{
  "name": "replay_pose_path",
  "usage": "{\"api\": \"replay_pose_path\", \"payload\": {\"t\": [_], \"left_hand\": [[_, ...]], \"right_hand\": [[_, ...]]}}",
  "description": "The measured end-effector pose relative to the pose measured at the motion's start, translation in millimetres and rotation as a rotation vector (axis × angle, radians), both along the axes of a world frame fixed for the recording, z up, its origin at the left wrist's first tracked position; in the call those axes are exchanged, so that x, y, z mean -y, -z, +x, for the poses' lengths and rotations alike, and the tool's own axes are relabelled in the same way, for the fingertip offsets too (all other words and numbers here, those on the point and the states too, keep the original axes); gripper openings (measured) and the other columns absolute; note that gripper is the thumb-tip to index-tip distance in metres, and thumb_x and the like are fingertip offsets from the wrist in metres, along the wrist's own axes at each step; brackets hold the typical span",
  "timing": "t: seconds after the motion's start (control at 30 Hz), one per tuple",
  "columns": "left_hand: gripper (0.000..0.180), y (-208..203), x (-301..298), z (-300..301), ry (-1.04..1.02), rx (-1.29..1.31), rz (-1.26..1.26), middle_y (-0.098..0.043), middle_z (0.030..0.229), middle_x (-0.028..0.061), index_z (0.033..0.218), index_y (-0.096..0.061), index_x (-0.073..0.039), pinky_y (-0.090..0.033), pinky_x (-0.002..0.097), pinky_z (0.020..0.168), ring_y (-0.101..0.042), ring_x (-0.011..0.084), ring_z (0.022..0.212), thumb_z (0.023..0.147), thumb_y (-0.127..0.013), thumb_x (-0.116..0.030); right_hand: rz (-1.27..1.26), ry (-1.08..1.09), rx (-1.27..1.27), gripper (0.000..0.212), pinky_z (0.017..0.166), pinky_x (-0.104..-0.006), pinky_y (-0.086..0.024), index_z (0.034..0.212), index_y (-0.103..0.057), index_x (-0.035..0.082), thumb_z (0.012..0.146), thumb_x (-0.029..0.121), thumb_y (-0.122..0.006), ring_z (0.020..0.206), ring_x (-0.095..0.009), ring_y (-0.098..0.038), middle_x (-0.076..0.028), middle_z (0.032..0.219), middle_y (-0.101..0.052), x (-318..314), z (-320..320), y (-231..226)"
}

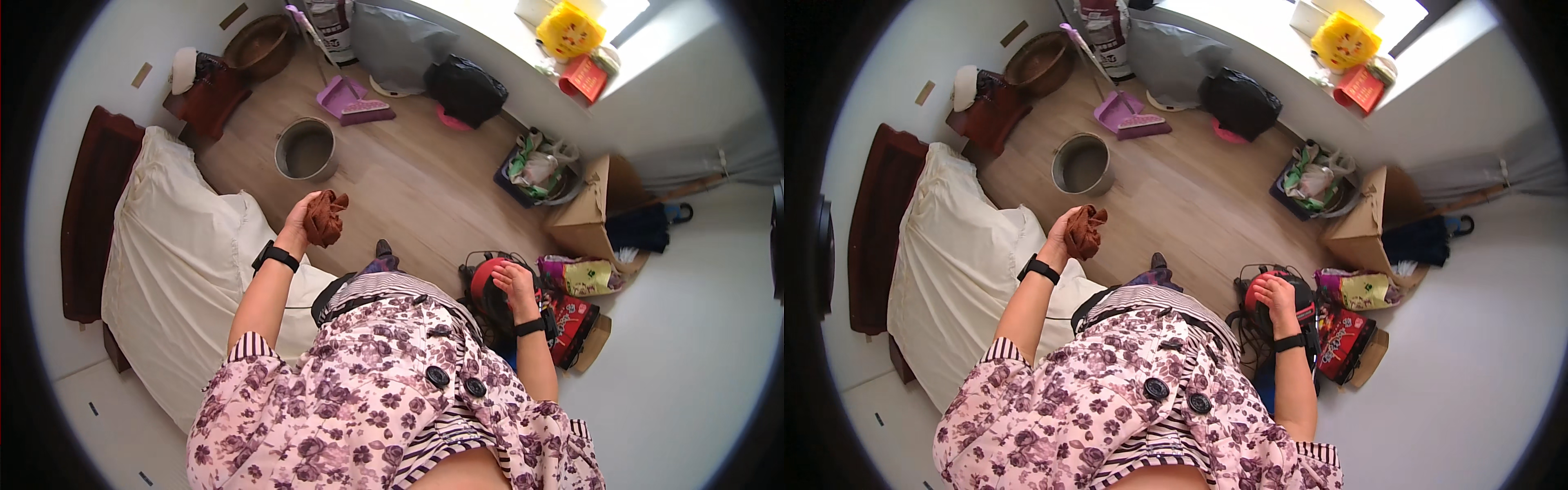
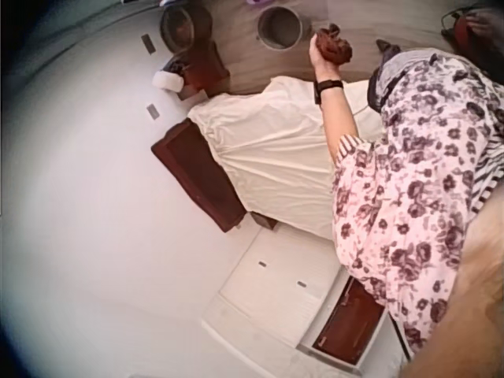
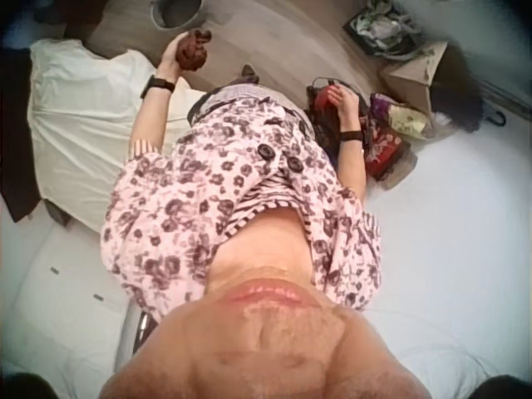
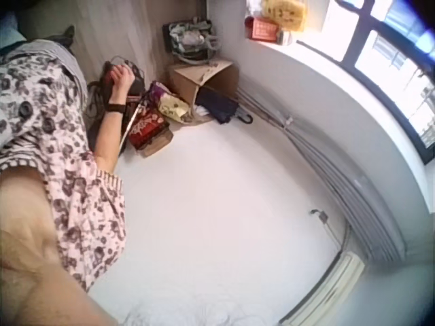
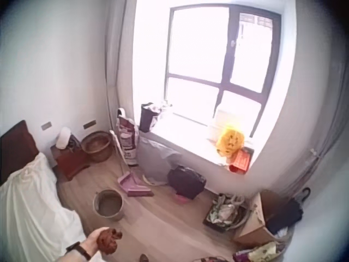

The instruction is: The person organizes the power cord, removes and wipes the brush head with a cloth, and attaches a different nozzle to the vacuum cleaner hose.

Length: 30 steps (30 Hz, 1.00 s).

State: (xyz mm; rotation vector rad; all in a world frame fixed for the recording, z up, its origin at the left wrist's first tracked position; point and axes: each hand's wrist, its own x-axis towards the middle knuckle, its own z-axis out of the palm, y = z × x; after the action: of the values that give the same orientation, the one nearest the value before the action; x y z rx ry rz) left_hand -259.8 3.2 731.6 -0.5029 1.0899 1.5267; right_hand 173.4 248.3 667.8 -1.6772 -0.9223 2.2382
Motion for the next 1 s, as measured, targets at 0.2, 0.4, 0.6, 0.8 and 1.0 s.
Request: {"api": "replay_pose_path", "payload": {"t": [0.2, 0.4, 0.6, 0.8, 1.0], "left_hand": [[0.026, -11.2, -24.2, 4.6, 0.091, -0.173, -0.013, -0.061, 0.094, 0.0125, 0.103, -0.056, -0.009, -0.052, 0.0403, 0.064, -0.059, 0.0277, 0.073, 0.082, -0.049, -0.023], [0.034, -2.0, -23.1, -4.1, 0.191, 0.027, 0.018, -0.061, 0.096, 0.0158, 0.107, -0.054, -0.004, -0.050, 0.0380, 0.070, -0.058, 0.0277, 0.078, 0.081, -0.053, -0.025], [0.052, -23.9, -33.9, 0.1, 0.204, -0.116, -0.024, -0.062, 0.093, 0.0144, 0.097, -0.059, 0.002, -0.051, 0.0386, 0.070, -0.060, 0.0266, 0.077, 0.081, -0.060, -0.048], [0.040, -50.9, -26.2, -47.3, 0.194, -0.227, -0.076, -0.063, 0.083, 0.0088, 0.092, -0.061, -0.003, -0.051, 0.0368, 0.065, -0.060, 0.0226, 0.074, 0.080, -0.063, -0.042], [0.027, -79.5, -48.4, -139.7, 0.130, -0.281, -0.107, -0.062, 0.086, 0.0064, 0.091, -0.059, -0.009, -0.050, 0.0378, 0.070, -0.059, 0.0222, 0.077, 0.078, -0.067, -0.031]], "right_hand": [[-0.116, 0.028, -0.128, 0.030, 0.071, -0.0336, -0.053, 0.109, -0.050, -0.008, 0.085, 0.011, -0.049, 0.084, -0.027, -0.063, -0.021, 0.099, -0.060, 2.9, -24.1, 8.1], [-0.130, 0.014, -0.129, 0.030, 0.073, -0.0333, -0.053, 0.110, -0.050, -0.007, 0.086, 0.011, -0.049, 0.087, -0.026, -0.063, -0.021, 0.103, -0.059, -7.3, -17.9, -1.2], [-0.194, 0.177, -0.045, 0.031, 0.074, -0.0323, -0.052, 0.110, -0.050, -0.006, 0.086, 0.014, -0.050, 0.087, -0.024, -0.061, -0.017, 0.102, -0.059, -16.8, 28.6, 15.0], [-0.092, 0.132, -0.052, 0.028, 0.070, -0.0328, -0.053, 0.108, -0.051, -0.006, 0.086, 0.011, -0.048, 0.081, -0.024, -0.062, -0.016, 0.095, -0.061, -28.1, -22.4, 21.8], [0.037, -0.107, -0.208, 0.025, 0.067, -0.0326, -0.053, 0.106, -0.052, -0.004, 0.086, 0.011, -0.048, 0.078, -0.024, -0.063, -0.015, 0.090, -0.062, -80.0, -219.2, -10.2]]}}
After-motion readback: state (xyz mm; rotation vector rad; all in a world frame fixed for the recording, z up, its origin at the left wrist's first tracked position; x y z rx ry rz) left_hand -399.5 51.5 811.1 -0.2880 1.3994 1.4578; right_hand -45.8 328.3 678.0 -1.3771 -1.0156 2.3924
